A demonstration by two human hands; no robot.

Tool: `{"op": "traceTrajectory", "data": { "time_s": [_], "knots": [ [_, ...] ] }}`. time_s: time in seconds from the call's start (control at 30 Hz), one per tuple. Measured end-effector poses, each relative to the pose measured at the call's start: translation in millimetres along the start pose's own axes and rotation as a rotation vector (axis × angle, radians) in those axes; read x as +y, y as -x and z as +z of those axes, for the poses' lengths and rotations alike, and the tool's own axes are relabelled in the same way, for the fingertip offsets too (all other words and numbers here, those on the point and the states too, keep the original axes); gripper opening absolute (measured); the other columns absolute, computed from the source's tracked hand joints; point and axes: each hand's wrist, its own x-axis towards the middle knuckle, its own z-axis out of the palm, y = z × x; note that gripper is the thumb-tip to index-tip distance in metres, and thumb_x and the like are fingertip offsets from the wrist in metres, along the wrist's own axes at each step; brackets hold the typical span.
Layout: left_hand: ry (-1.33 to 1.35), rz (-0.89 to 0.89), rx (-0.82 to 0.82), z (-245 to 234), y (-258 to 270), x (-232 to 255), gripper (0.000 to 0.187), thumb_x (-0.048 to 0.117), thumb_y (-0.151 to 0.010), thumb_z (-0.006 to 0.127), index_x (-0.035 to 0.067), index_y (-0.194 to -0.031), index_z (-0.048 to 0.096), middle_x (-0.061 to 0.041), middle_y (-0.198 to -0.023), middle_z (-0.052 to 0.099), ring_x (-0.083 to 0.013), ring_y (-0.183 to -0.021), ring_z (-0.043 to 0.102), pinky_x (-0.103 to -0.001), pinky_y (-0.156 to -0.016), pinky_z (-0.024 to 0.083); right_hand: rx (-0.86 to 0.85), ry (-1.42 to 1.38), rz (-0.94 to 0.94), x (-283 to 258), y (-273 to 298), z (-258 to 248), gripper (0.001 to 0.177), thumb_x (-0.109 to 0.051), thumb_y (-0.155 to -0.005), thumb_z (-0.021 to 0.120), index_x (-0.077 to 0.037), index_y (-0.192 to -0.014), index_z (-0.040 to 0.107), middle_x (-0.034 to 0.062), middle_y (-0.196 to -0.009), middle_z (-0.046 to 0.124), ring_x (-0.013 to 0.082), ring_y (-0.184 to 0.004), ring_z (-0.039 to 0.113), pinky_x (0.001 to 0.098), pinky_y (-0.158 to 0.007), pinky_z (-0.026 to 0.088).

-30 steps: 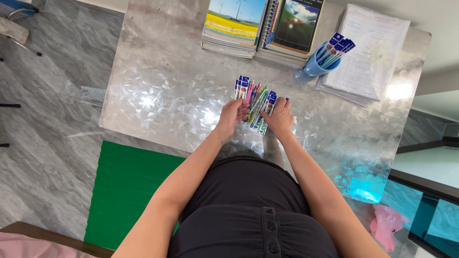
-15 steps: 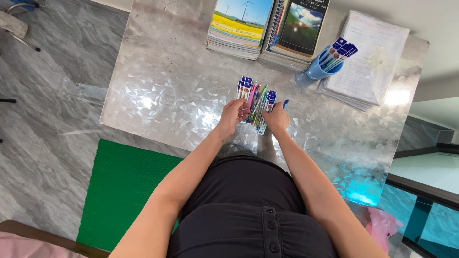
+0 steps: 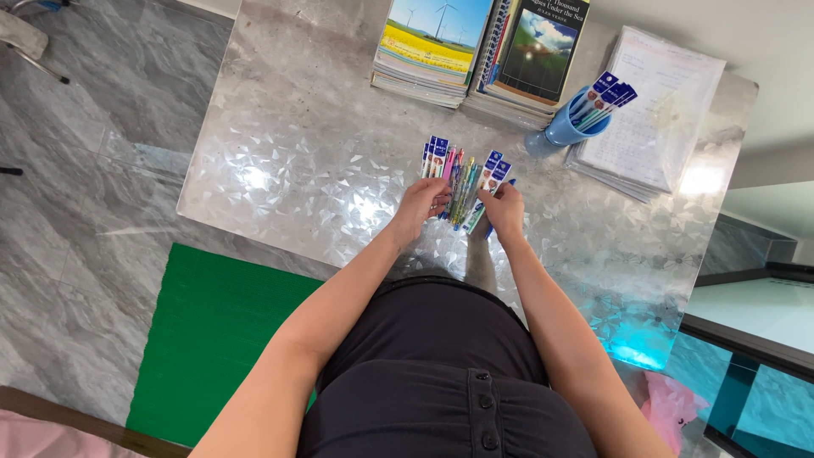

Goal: Organizing books, notebooks, and pens on a table.

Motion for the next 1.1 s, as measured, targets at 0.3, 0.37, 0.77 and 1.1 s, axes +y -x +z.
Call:
{"op": "traceTrajectory", "data": {
  "time_s": [0.3, 0.37, 0.77, 1.1],
  "knots": [
    [-0.149, 0.065, -0.108, 4.0, -9.6, -12.7, 0.033, 0.034, -0.107, 0.064, 0.010, -0.128, 0.072, -0.001, -0.097, 0.063, -0.0111, -0.080, 0.054, -0.029, -0.064, 0.040, -0.518, -0.404, -0.101, -75.8, 35.0, -6.7, 0.025, -0.018, -0.095, 0.076, 0.001, -0.112, 0.071, 0.0049, -0.092, 0.074, 0.0079, -0.076, 0.065, 0.0250, -0.063, 0.051],
    [-0.006, 0.090, -0.126, 5.2, -7.8, -5.2, 0.031, 0.031, -0.107, 0.061, 0.008, -0.125, 0.070, -0.003, -0.100, 0.068, -0.0135, -0.085, 0.062, -0.030, -0.070, 0.050, -0.489, -0.405, -0.090, -101.2, 45.5, -15.5, 0.026, -0.020, -0.097, 0.071, -0.002, -0.115, 0.071, 0.0027, -0.092, 0.073, 0.0061, -0.077, 0.065, 0.0244, -0.064, 0.053],
    [0.171, -0.023, -0.156, 5.8, 31.9, 32.7, 0.032, 0.036, -0.104, 0.049, 0.014, -0.126, 0.058, -0.005, -0.098, 0.071, -0.0193, -0.080, 0.071, -0.040, -0.068, 0.064, -0.285, -0.418, -0.092, -109.2, 44.1, 28.9, 0.024, -0.017, -0.101, 0.064, 0.000, -0.117, 0.067, 0.0058, -0.094, 0.073, 0.0100, -0.083, 0.065, 0.0268, -0.073, 0.053],
    [0.281, 0.085, -0.041, -46.4, 5.5, -13.6, 0.029, 0.028, -0.108, 0.057, 0.008, -0.129, 0.063, -0.004, -0.106, 0.071, -0.0124, -0.086, 0.071, -0.031, -0.071, 0.060, -0.463, -0.299, -0.296, -88.7, 41.8, 74.7, 0.018, -0.010, -0.100, 0.064, 0.002, -0.112, 0.069, 0.0074, -0.103, 0.076, 0.0143, -0.092, 0.072, 0.0288, -0.082, 0.057]
  ]
}}
